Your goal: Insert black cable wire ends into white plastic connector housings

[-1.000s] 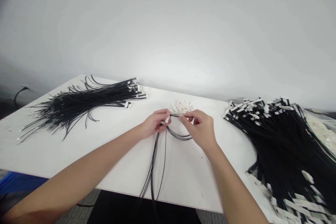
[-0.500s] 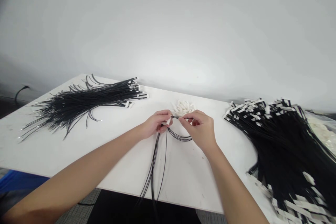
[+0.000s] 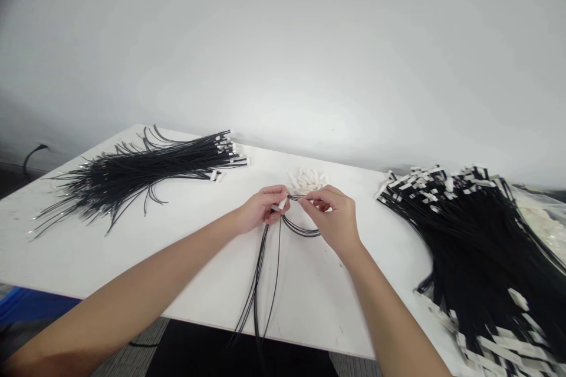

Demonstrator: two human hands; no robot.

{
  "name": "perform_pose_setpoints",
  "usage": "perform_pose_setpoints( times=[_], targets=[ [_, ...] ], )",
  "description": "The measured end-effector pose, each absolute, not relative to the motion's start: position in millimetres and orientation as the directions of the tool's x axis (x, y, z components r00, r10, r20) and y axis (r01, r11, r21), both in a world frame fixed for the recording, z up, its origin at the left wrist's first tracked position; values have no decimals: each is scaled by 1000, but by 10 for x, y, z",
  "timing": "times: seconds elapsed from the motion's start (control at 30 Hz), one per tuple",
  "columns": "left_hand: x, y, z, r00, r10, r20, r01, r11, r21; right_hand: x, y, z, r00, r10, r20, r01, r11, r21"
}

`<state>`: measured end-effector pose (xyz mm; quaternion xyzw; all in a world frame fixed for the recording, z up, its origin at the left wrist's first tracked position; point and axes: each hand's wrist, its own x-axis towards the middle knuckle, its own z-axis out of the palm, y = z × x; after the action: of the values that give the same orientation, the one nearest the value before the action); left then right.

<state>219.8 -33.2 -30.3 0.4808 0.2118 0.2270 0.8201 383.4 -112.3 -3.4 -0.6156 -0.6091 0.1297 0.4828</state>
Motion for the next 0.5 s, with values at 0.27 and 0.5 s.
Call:
perform_pose_setpoints(
  times=[0.27,0.5],
  targets=[
    [2198,-331,-282,810,569,-140,-170,458,873,3809,-1139,-17,135,876,464,644,278,-712],
    [2197,-328,-270,826,548,-134,-158,453,878,3830,-1126,-84,54,852,521,667,357,-654]
  ],
)
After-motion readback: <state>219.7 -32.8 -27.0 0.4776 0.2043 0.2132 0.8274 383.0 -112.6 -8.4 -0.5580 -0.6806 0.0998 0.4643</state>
